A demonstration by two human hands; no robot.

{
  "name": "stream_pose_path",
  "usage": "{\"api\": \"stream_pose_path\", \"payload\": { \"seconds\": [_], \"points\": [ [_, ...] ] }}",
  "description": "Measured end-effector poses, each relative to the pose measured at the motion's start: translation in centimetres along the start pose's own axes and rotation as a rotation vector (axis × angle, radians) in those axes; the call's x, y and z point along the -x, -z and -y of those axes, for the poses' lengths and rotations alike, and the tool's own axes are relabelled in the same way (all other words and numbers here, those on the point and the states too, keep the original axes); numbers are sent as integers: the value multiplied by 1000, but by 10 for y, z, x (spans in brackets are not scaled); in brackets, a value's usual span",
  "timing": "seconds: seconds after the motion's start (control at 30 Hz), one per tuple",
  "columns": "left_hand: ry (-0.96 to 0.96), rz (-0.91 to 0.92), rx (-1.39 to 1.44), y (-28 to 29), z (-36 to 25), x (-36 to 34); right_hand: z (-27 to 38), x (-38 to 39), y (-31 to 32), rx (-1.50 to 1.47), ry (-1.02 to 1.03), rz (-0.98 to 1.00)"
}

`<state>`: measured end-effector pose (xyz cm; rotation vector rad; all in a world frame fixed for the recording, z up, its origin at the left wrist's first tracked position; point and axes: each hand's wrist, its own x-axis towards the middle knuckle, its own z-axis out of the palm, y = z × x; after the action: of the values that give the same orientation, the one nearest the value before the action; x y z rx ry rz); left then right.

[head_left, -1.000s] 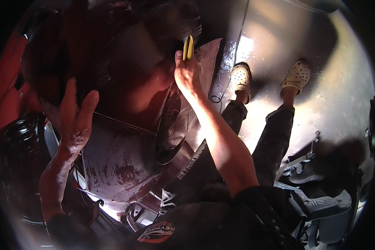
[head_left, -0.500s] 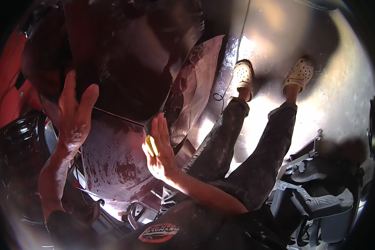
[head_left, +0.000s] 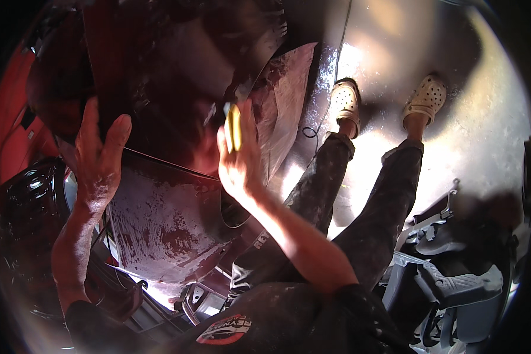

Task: The person sands the front fender of a maroon car using a sanding block and water from a bucket, then wipes the surface with a cloth. The person repeatedly dips the sanding block into the bucket and continues sanding different areas of the fender.

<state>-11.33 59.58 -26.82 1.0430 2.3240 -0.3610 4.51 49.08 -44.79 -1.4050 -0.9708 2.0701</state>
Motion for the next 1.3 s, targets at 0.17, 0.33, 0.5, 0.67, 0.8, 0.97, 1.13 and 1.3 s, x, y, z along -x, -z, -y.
{"api": "stream_pose_path", "payload": {
  "seconds": [0.17,0.33,0.5,0.67,0.8,0.97,1.13,1.3],
  "points": [
    [-88,-35,-163,3,12,5,-28,-88,45,-44,-314,141],
    [-4,-69,-142,-3,7,5,-8,7,25,140,83,73],
    [94,-37,-118,1,1,6,-2,35,12,198,208,121],
    [-66,-120,-76,-4,2,5,-16,-38,16,275,175,17],
    [-33,-137,-52,-7,3,6,-5,20,12,214,271,96],
    [77,-22,-23,1,12,8,-31,-70,11,193,90,9],
    [78,6,-26,2,11,5,-8,-4,15,304,271,54],
    [37,13,-80,4,7,5,-26,-26,9,202,229,-27]
  ]
}}
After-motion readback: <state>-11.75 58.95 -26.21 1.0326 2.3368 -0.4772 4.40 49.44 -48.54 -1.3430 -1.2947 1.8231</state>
